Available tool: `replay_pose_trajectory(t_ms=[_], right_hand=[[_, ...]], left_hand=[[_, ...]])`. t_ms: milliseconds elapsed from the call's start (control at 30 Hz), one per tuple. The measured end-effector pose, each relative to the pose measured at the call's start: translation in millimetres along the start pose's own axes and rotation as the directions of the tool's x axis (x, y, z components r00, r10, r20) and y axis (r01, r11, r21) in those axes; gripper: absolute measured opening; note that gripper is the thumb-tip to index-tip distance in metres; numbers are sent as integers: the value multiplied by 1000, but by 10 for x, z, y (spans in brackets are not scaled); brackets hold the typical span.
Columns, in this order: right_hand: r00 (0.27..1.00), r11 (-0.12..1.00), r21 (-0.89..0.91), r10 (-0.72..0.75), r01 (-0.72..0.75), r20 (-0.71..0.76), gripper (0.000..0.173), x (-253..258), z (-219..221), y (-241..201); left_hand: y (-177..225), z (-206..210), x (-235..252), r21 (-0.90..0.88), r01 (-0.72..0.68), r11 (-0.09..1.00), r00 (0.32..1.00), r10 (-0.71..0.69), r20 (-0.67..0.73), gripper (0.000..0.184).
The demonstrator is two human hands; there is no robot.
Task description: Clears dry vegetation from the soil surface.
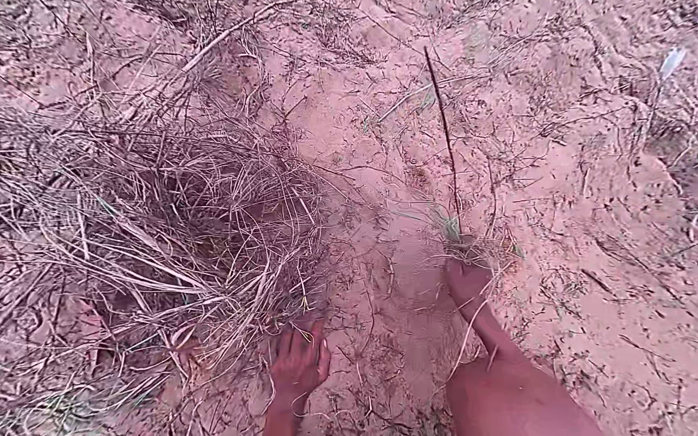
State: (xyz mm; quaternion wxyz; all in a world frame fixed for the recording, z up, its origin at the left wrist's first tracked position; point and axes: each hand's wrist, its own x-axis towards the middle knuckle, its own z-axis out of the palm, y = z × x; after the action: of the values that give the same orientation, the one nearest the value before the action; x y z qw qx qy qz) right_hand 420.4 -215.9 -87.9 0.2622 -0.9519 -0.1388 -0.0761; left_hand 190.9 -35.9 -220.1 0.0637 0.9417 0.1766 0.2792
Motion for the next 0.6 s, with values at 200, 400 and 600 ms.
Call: replay_pose_trajectory(t_ms=[200,400,600], right_hand=[[999,999,-25,30,-29,27,39,1276,297,259],[866,966,-92,-170,240,470,30,1637,651,184],[949,993,-104,-25,60,314,37,1297,721,212]], left_hand=[[-32,11,8,0,-12,1000,1000,12,11,48],[4,-13,25,4,5,1000,1000,-5,7,48],[8,-19,36,-5,-8,1000,1000,8,-5,47]])
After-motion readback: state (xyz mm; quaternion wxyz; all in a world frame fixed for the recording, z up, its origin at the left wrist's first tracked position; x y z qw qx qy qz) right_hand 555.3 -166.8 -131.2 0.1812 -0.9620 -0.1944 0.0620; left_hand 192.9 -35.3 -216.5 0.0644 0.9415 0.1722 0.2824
